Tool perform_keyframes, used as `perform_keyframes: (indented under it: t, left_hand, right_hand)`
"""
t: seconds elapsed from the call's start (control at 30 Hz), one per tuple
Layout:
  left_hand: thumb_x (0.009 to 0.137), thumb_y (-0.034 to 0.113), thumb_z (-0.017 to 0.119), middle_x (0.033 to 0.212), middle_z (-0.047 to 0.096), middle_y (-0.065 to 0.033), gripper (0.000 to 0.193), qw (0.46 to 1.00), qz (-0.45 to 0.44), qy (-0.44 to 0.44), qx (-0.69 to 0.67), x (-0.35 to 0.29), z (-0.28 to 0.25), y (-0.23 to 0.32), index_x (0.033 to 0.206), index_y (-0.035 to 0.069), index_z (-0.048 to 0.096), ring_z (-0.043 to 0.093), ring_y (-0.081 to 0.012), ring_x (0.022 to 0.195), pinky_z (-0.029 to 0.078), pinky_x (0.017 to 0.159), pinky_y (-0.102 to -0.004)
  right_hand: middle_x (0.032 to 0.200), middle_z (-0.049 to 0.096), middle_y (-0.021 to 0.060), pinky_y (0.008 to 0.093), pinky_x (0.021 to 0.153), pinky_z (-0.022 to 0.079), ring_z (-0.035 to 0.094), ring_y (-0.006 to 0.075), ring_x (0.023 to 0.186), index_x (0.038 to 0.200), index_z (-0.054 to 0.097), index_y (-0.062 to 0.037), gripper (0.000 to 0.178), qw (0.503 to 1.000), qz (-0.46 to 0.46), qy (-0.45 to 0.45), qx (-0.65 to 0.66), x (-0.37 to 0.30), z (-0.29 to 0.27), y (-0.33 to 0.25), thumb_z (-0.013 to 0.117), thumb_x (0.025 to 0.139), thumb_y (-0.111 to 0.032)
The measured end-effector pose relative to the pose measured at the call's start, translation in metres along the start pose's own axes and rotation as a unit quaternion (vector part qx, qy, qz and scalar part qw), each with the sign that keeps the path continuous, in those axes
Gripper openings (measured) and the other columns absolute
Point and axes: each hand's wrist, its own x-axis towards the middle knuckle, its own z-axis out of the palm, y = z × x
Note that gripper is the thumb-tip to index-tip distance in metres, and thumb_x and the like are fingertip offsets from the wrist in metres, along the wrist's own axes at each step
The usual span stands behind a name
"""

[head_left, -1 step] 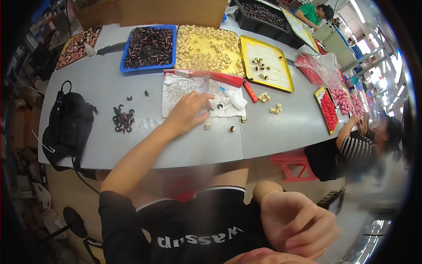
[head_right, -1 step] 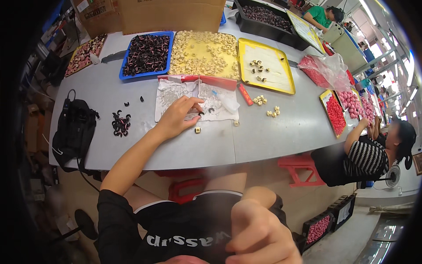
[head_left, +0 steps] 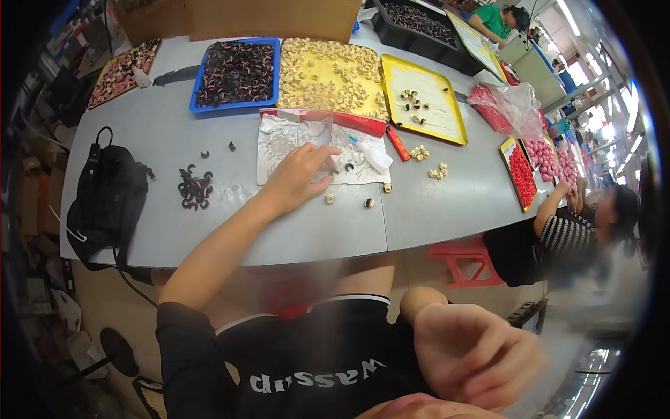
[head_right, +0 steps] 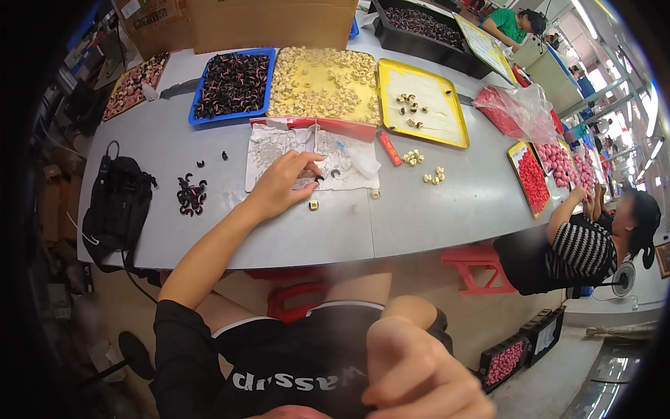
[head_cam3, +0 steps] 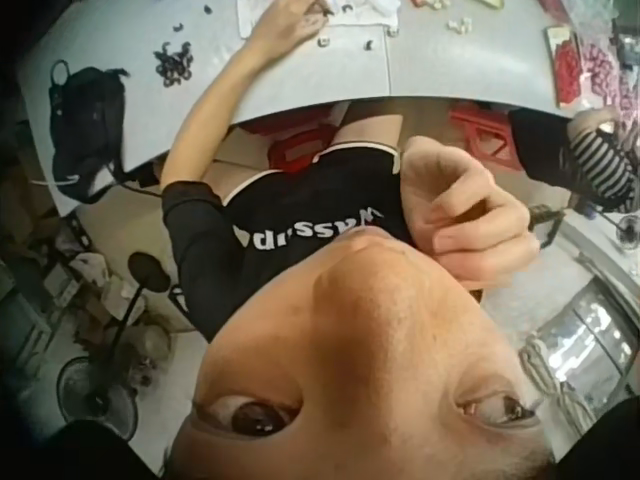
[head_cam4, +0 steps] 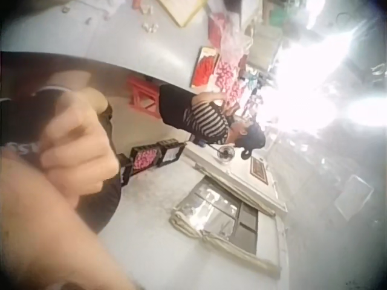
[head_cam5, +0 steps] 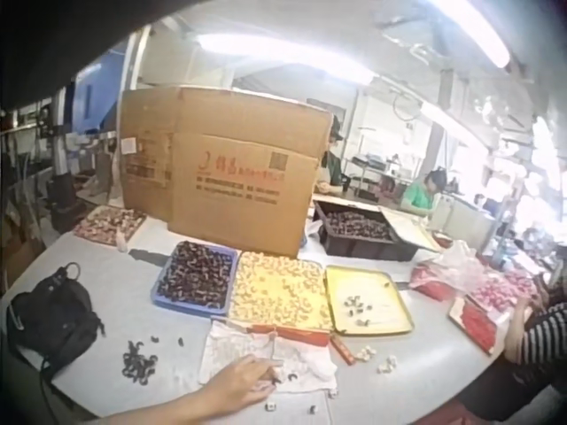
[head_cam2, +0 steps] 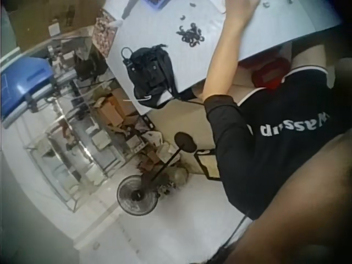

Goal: The person applies glue onto small black pieces using a glue bottle, then attaches the black pieces onto small figurine pieces by hand.

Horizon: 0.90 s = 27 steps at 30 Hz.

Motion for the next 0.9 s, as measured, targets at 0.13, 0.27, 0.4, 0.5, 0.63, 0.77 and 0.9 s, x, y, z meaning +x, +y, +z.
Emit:
perform_keyframes:
  t: [0.13, 0.27, 0.4, 0.5, 0.63, 0.77, 0.9]
  left_hand:
    - [0.079, 0.006, 0.066, 0.096, 0.062, -0.0050, 0.045, 1.000, 0.008, -0.007, -0.001, 0.005, 0.000, 0.008, 0.121, 0.009, 0.051, 0.058, -0.0227, 0.094, 0.050, 0.086, -0.0338]
    - [0.077, 0.008, 0.067, 0.093, 0.064, -0.0031, 0.046, 0.999, -0.012, 0.001, -0.032, -0.006, -0.001, -0.001, 0.119, 0.010, 0.050, 0.055, -0.0251, 0.094, 0.043, 0.085, -0.0372]
    - [0.078, -0.001, 0.067, 0.099, 0.059, -0.0087, 0.047, 0.999, -0.029, -0.020, -0.038, 0.000, 0.001, 0.008, 0.121, 0.007, 0.051, 0.061, -0.0213, 0.095, 0.053, 0.086, -0.0332]
    - [0.076, -0.002, 0.068, 0.098, 0.060, -0.0079, 0.049, 0.999, -0.039, -0.012, -0.020, 0.002, 0.002, 0.010, 0.121, 0.007, 0.051, 0.059, -0.0211, 0.095, 0.053, 0.086, -0.0334]
    - [0.076, -0.001, 0.068, 0.098, 0.059, -0.0083, 0.049, 0.998, -0.050, -0.010, -0.030, 0.003, 0.001, 0.011, 0.121, 0.007, 0.051, 0.060, -0.0200, 0.094, 0.053, 0.086, -0.0332]
    - [0.076, -0.002, 0.068, 0.098, 0.059, -0.0082, 0.049, 0.998, -0.056, -0.008, -0.034, 0.002, 0.000, 0.010, 0.121, 0.007, 0.051, 0.060, -0.0199, 0.094, 0.053, 0.086, -0.0329]
    - [0.076, -0.002, 0.068, 0.097, 0.058, -0.0082, 0.048, 0.998, -0.049, -0.005, -0.034, 0.001, 0.000, 0.010, 0.121, 0.007, 0.051, 0.060, -0.0201, 0.094, 0.053, 0.086, -0.0325]
  right_hand:
    - [0.096, 0.054, -0.0020, 0.0287, 0.070, 0.040, 0.050, 0.0162, 0.089, 0.095, 0.064, -0.0127, 0.010, 1.000, -0.021, 0.021, 0.000, 0.012, 0.002, -0.005, 0.056, 0.092, -0.017]
    - [0.092, 0.054, -0.0019, 0.0282, 0.073, 0.038, 0.048, 0.0163, 0.091, 0.092, 0.068, -0.0132, 0.012, 0.999, 0.021, 0.028, -0.037, -0.002, -0.007, -0.014, 0.058, 0.091, -0.018]
    - [0.089, 0.052, -0.0026, 0.0273, 0.074, 0.038, 0.047, 0.0149, 0.092, 0.089, 0.069, -0.0129, 0.010, 0.990, -0.026, 0.077, -0.117, -0.002, 0.000, -0.016, 0.060, 0.089, -0.017]
    - [0.089, 0.052, -0.0032, 0.0266, 0.075, 0.037, 0.048, 0.0139, 0.092, 0.090, 0.069, -0.0136, 0.010, 0.988, -0.036, 0.075, -0.133, -0.002, -0.001, -0.021, 0.059, 0.089, -0.017]
    - [0.088, 0.052, -0.0048, 0.0252, 0.076, 0.036, 0.048, 0.0113, 0.092, 0.090, 0.068, -0.0152, 0.009, 0.995, -0.042, 0.059, -0.069, 0.005, -0.001, -0.024, 0.059, 0.090, -0.015]
    - [0.088, 0.052, -0.0051, 0.0259, 0.078, 0.035, 0.048, 0.0091, 0.092, 0.091, 0.068, -0.0158, 0.009, 0.990, -0.039, 0.055, -0.122, 0.000, -0.007, -0.022, 0.059, 0.090, -0.016]
    - [0.087, 0.052, -0.0047, 0.0264, 0.078, 0.035, 0.048, 0.0098, 0.093, 0.090, 0.069, -0.0158, 0.008, 0.991, -0.052, 0.063, -0.103, -0.007, -0.005, -0.019, 0.060, 0.089, -0.016]
